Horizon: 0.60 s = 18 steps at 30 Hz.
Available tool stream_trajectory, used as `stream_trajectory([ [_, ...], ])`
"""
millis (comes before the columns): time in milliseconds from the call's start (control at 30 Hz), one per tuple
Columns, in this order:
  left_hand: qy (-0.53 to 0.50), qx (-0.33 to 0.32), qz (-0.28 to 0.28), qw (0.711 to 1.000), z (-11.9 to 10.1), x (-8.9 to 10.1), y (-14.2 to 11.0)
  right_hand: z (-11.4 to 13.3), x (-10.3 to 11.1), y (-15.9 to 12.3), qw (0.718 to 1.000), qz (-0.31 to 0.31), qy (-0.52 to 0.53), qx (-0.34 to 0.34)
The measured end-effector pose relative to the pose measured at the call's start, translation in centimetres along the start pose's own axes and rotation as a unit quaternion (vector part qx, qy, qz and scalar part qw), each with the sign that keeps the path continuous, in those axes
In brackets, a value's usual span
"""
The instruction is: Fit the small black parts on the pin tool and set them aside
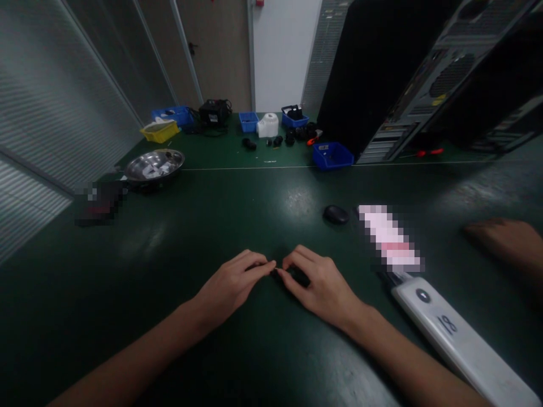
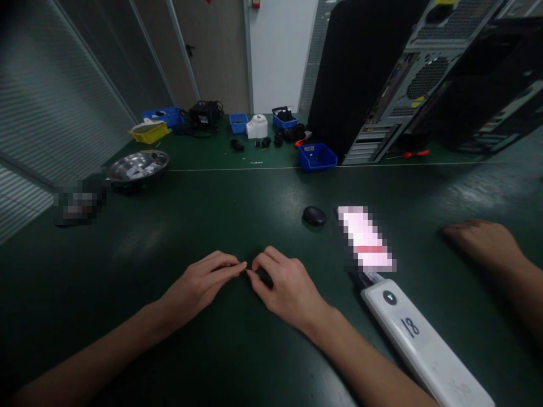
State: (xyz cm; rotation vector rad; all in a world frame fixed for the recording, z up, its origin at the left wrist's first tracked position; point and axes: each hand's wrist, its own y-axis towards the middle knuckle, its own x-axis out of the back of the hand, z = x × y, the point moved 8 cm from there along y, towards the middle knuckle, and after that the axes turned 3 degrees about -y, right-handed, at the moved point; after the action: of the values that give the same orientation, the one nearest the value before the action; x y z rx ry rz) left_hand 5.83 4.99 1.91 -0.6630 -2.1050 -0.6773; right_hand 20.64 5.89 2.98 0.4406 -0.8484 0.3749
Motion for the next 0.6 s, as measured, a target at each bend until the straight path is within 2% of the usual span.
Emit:
stream_trajectory([
  [200, -0.143, 0.064, -0.052, 0.986, 1.6, 0.7, 0.3, -0.1, 0.4, 0.0, 1.000, -0.016, -0.019, 0.001],
  [333, -0.234, 0.110, -0.024, 0.966, 2.3, 0.8, 0.7, 0.8, 0.4, -0.2, 0.997, -0.004, -0.066, 0.035],
  [500, -0.257, 0.109, -0.009, 0.960, 1.9, 1.1, 0.9, 1.8, 0.5, -0.5, 0.987, -0.005, -0.137, 0.078],
  [600, -0.227, 0.085, -0.020, 0.970, 1.3, 0.9, 0.6, 1.8, 0.6, -0.5, 0.993, -0.024, -0.091, 0.069],
])
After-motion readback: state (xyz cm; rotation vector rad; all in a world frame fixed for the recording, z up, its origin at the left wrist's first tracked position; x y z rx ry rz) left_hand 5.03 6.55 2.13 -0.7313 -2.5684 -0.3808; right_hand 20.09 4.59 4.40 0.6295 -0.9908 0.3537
